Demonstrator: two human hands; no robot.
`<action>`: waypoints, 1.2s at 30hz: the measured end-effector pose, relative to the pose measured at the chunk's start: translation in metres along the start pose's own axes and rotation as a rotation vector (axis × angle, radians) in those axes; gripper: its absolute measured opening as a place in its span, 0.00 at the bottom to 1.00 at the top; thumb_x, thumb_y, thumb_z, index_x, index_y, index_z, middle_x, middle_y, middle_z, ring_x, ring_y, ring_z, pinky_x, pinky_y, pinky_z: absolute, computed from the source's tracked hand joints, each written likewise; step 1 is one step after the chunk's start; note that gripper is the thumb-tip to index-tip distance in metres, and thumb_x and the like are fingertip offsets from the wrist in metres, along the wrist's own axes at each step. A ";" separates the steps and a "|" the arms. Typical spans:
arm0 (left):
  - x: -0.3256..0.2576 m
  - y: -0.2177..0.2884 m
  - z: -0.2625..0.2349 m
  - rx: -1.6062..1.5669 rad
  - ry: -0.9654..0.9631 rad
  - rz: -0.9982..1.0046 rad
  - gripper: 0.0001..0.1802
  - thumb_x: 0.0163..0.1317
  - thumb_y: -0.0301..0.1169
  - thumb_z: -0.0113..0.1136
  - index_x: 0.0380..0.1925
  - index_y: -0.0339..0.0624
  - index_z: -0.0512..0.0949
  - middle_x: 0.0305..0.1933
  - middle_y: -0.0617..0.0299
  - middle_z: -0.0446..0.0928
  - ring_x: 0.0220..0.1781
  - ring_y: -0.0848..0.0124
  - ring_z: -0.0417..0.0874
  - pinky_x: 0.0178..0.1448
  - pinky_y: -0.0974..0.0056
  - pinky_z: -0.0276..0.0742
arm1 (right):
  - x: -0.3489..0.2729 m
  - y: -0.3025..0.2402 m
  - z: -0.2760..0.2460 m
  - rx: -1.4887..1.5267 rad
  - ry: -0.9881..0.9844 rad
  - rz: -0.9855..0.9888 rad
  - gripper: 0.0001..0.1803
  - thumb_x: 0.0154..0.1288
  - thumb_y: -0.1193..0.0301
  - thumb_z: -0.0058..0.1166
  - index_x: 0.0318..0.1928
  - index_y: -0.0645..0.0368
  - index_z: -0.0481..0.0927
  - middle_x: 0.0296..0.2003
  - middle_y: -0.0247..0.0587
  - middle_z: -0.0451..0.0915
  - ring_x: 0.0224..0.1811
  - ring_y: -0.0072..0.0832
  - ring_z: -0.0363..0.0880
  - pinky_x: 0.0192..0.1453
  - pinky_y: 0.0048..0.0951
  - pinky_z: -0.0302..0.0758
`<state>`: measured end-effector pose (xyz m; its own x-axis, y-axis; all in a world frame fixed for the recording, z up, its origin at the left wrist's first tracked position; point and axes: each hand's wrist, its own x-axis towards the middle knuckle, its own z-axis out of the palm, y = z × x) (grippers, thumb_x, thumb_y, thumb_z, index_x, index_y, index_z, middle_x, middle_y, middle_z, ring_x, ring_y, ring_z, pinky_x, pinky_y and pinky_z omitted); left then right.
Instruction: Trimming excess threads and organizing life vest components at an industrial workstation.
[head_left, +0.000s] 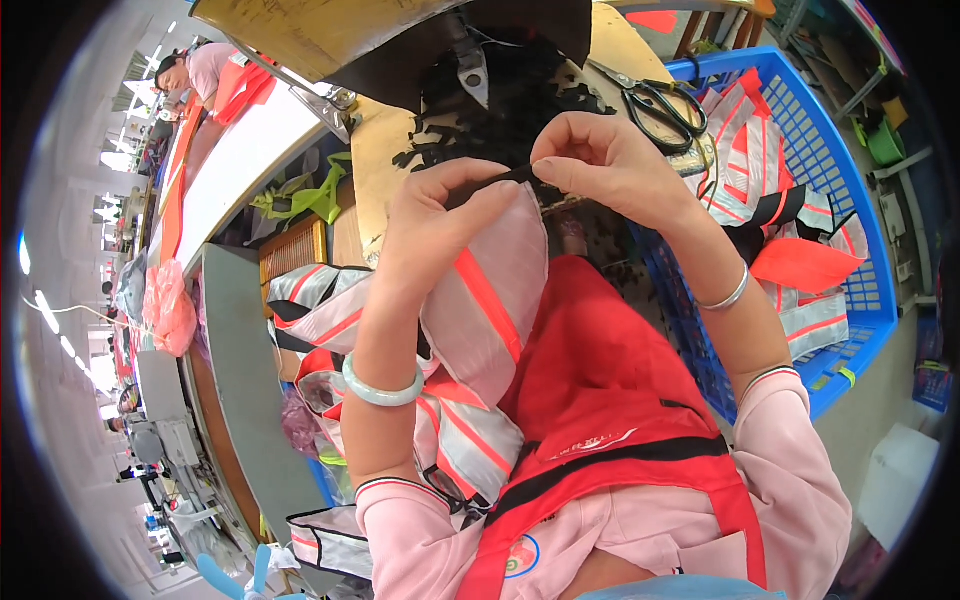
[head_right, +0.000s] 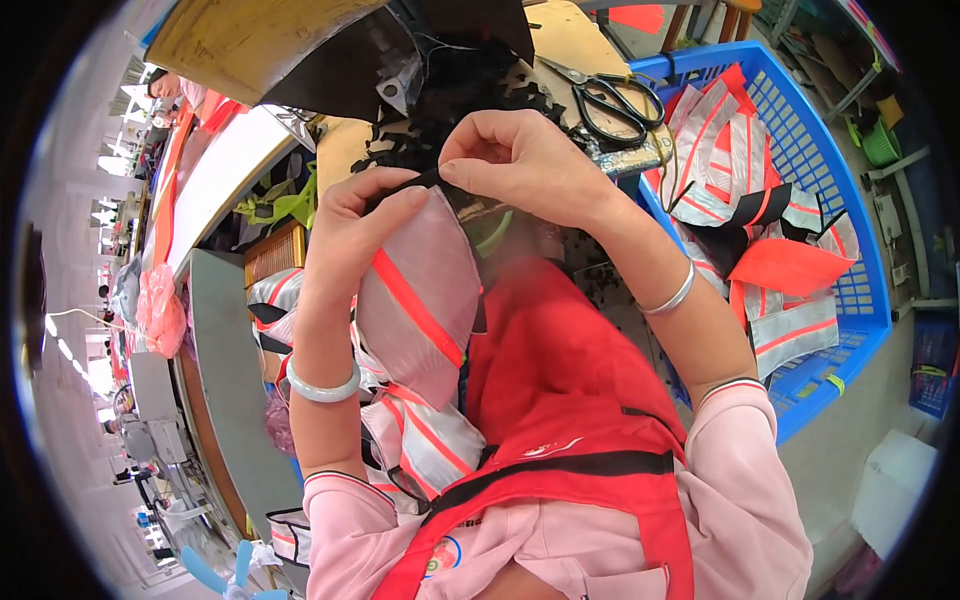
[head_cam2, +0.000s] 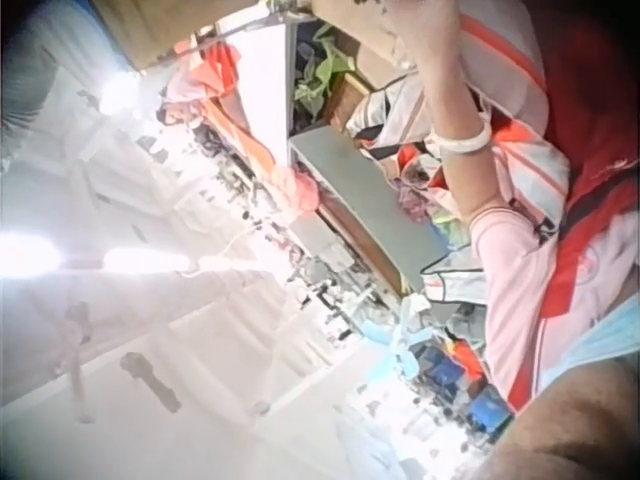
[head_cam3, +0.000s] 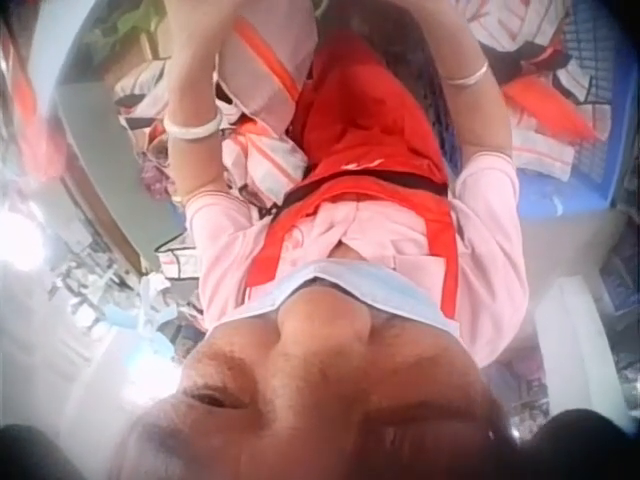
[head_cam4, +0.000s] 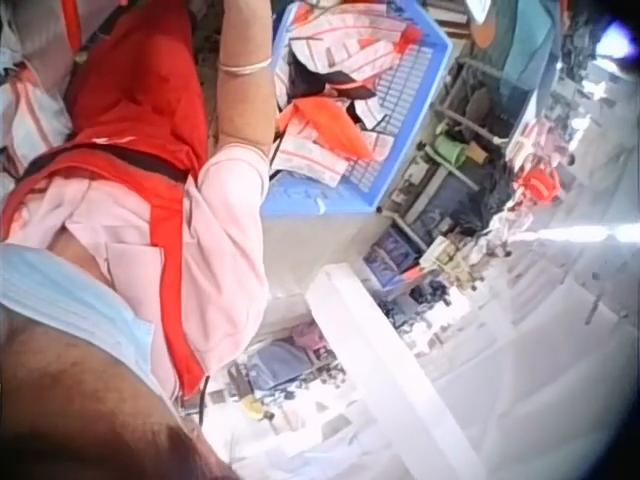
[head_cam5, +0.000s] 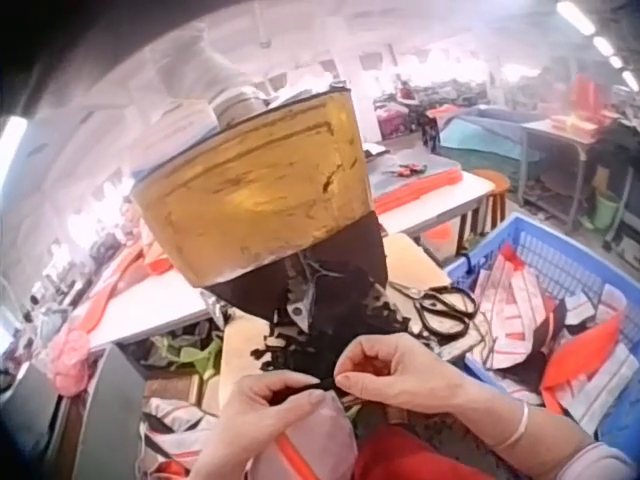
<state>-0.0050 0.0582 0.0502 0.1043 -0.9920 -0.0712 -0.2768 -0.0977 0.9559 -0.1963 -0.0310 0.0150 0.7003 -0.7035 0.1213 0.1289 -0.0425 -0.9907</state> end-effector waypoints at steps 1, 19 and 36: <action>0.002 0.000 0.000 -0.003 0.003 -0.001 0.14 0.56 0.32 0.65 0.38 0.33 0.82 0.31 0.67 0.81 0.33 0.82 0.76 0.40 0.74 0.72 | 0.003 0.001 -0.001 -0.001 -0.003 0.002 0.10 0.63 0.69 0.59 0.39 0.63 0.78 0.31 0.26 0.76 0.32 0.10 0.71 0.35 0.14 0.69; 0.036 -0.006 -0.022 -0.054 -0.066 -0.044 0.14 0.55 0.32 0.65 0.37 0.33 0.80 0.32 0.66 0.79 0.34 0.80 0.76 0.41 0.74 0.71 | 0.033 0.011 -0.001 -0.112 0.032 -0.073 0.09 0.63 0.68 0.58 0.37 0.63 0.78 0.28 0.21 0.72 0.28 0.07 0.65 0.30 0.13 0.62; 0.066 -0.020 -0.034 -0.196 -0.063 -0.109 0.14 0.54 0.31 0.67 0.38 0.34 0.80 0.32 0.65 0.80 0.33 0.79 0.78 0.40 0.74 0.73 | 0.056 0.033 0.003 -0.064 0.170 -0.119 0.10 0.62 0.70 0.56 0.36 0.66 0.79 0.27 0.26 0.75 0.30 0.12 0.68 0.35 0.18 0.69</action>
<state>0.0396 -0.0029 0.0358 0.0617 -0.9801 -0.1884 -0.0756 -0.1928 0.9783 -0.1505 -0.0696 -0.0109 0.5532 -0.8003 0.2312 0.1548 -0.1740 -0.9725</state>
